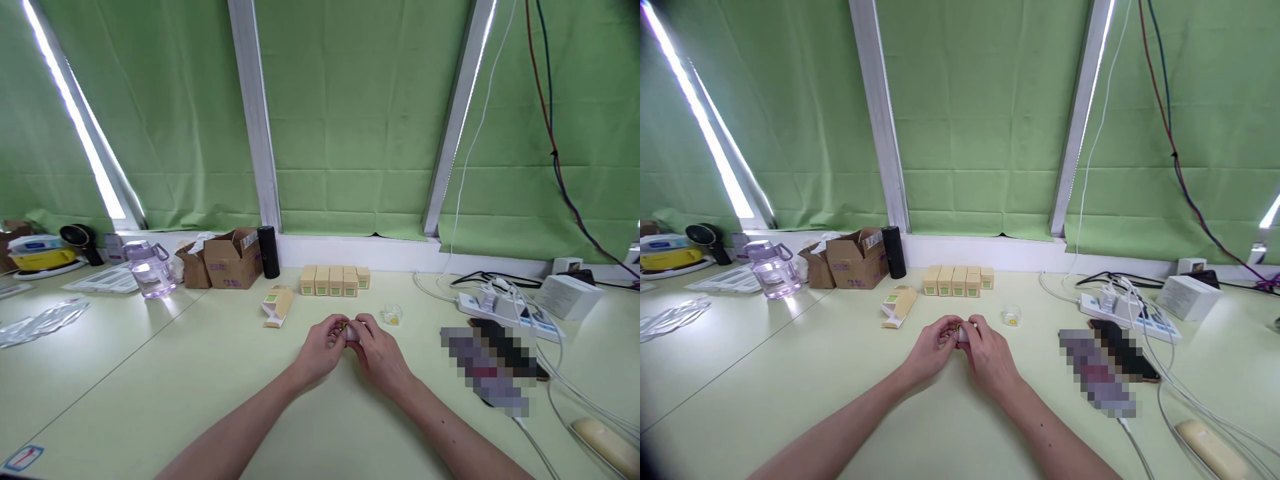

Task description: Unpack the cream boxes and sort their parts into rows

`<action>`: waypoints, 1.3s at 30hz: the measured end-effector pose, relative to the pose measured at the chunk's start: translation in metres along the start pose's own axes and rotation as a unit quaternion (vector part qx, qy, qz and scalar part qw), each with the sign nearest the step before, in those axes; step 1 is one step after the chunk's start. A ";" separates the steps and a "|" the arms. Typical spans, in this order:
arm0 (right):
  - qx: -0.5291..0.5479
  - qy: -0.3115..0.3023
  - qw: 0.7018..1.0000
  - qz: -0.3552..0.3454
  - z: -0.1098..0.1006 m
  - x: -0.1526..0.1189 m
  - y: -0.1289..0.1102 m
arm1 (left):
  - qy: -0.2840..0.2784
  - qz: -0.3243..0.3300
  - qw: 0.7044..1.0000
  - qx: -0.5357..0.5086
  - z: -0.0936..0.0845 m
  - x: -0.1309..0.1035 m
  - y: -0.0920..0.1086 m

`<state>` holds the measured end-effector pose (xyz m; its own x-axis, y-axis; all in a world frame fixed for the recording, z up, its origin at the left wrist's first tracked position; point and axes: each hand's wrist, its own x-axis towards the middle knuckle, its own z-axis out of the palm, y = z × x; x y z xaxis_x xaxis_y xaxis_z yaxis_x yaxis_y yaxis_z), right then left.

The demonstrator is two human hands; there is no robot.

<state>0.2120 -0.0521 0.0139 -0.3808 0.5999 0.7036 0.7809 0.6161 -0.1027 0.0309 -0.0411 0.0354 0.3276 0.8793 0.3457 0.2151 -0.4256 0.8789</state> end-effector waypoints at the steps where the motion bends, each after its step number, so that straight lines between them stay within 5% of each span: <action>1: -0.001 -0.002 1.000 -0.002 0.000 0.000 0.000 | 0.000 -0.002 1.000 0.000 0.000 0.000 0.000; 22: 0.008 -0.001 1.000 0.023 0.008 0.005 -0.004 | 0.020 -0.031 0.999 0.008 0.003 0.003 -0.002; 31: 0.113 0.023 0.990 0.076 0.005 0.000 0.001 | -0.005 0.035 0.994 0.108 -0.013 0.000 0.003; 35: 0.187 0.043 0.977 0.099 0.003 0.001 0.003 | -0.020 0.058 0.996 0.067 -0.015 0.001 0.001; 39: 0.277 0.046 0.951 0.129 0.001 0.004 -0.001 | -0.030 0.010 0.999 -0.017 -0.010 0.003 0.002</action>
<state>0.2093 -0.0493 0.0161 -0.1474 0.7364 0.6603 0.4514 0.6440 -0.6176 0.0225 -0.0370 0.0413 0.3865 0.8556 0.3443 0.1770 -0.4352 0.8828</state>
